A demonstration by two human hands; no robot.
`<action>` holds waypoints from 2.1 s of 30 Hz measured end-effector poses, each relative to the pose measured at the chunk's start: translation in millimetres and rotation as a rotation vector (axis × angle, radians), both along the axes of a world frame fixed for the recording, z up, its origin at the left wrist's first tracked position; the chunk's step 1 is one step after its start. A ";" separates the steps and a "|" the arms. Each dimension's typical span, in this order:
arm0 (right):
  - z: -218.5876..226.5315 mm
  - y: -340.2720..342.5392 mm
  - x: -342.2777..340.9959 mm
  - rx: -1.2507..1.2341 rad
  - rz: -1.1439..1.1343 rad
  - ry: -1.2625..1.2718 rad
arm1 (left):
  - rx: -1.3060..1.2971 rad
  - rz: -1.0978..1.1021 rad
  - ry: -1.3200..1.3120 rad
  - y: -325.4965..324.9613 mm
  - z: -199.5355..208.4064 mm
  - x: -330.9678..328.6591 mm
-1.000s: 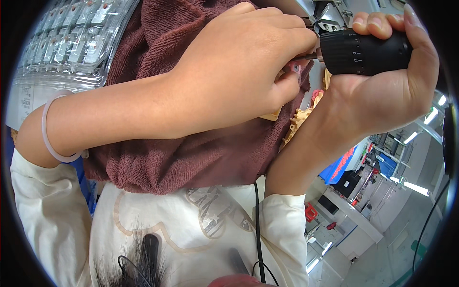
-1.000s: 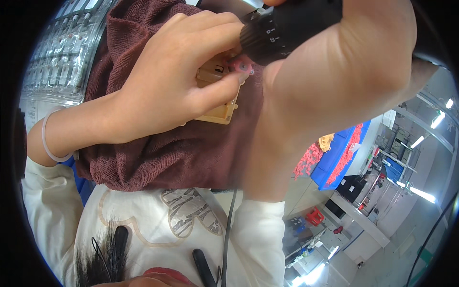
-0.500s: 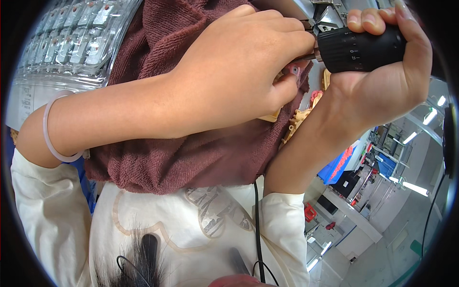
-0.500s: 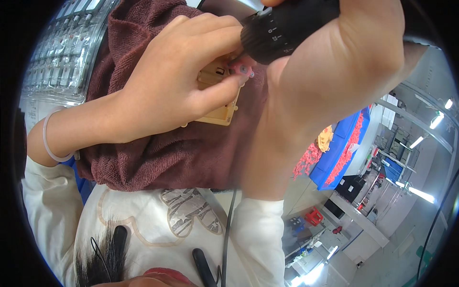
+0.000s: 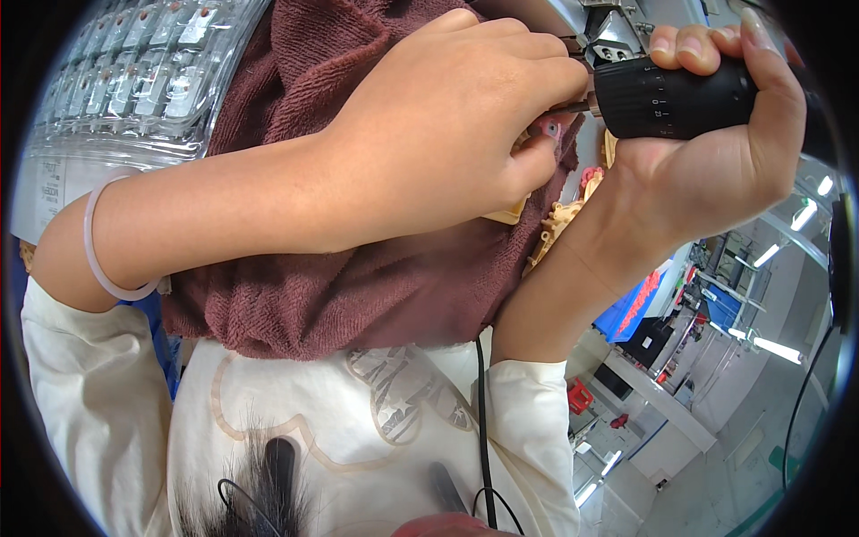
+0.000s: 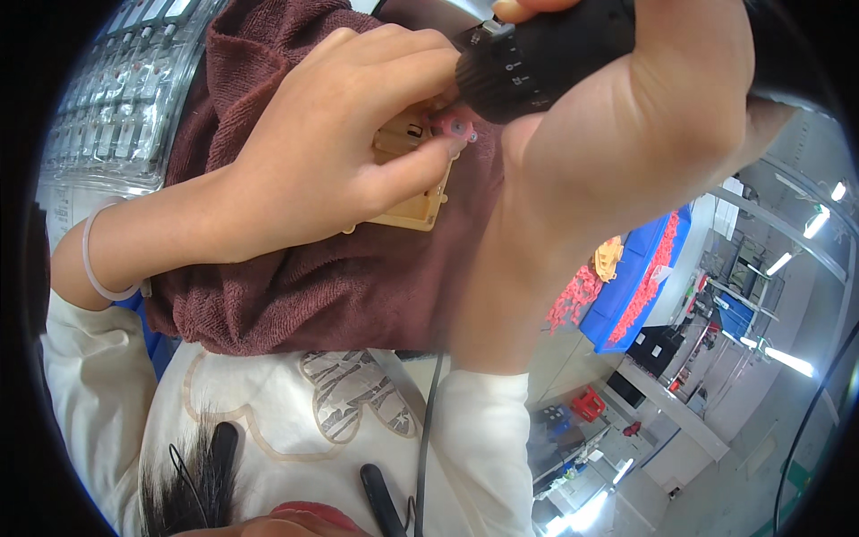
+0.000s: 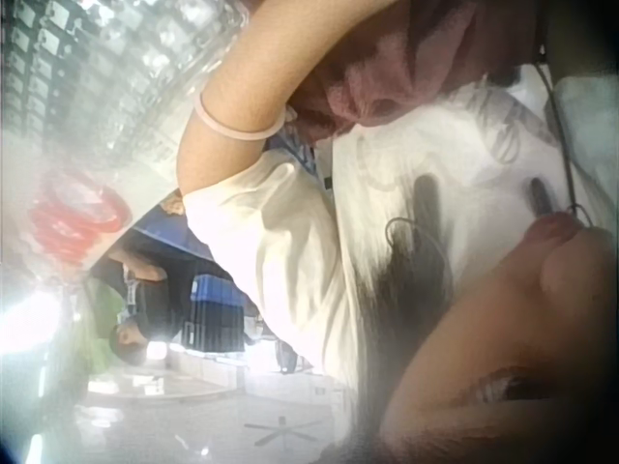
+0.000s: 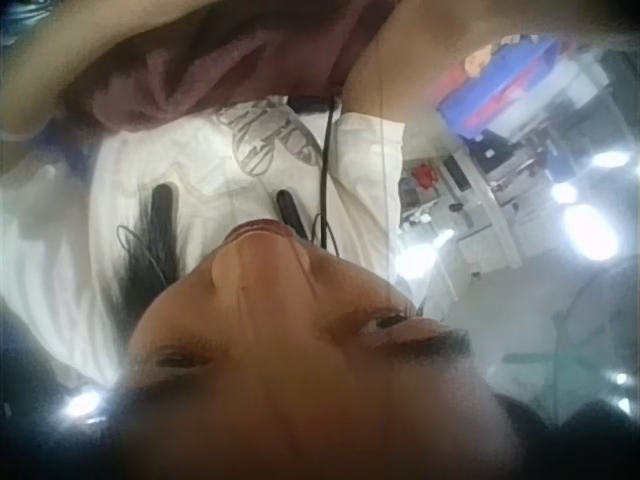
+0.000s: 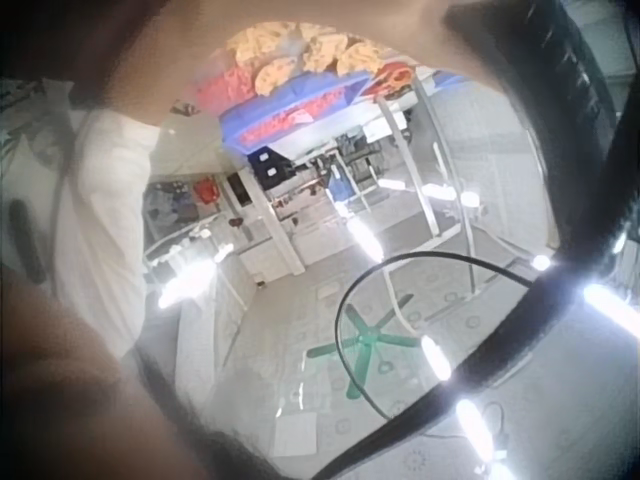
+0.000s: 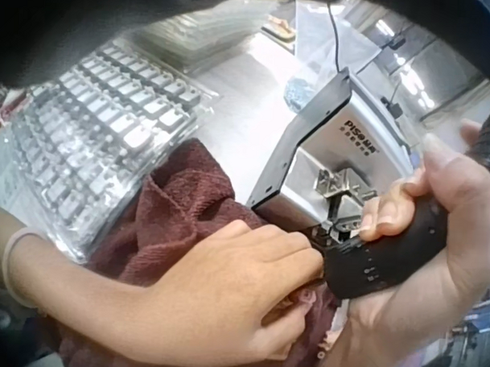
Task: Assembling plastic toy parts using an electric screwdriver and manual components.
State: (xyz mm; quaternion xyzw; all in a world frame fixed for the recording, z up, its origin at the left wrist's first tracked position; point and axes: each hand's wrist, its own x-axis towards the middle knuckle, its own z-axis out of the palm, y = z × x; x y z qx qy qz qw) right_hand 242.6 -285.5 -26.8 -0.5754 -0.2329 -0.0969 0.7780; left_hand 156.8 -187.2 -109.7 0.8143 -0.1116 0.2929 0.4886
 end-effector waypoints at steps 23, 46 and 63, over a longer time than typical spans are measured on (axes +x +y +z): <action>11.8 25.4 -32.3 -0.195 -0.181 -0.099 | 0.029 -0.052 0.094 -1.4 2.0 1.1; -10.0 -24.8 10.2 0.200 -0.066 0.105 | 0.030 -0.103 0.168 -2.3 6.9 4.9; 6.2 -67.9 -20.4 0.339 0.083 0.208 | 0.459 -0.322 0.332 31.9 43.2 -19.7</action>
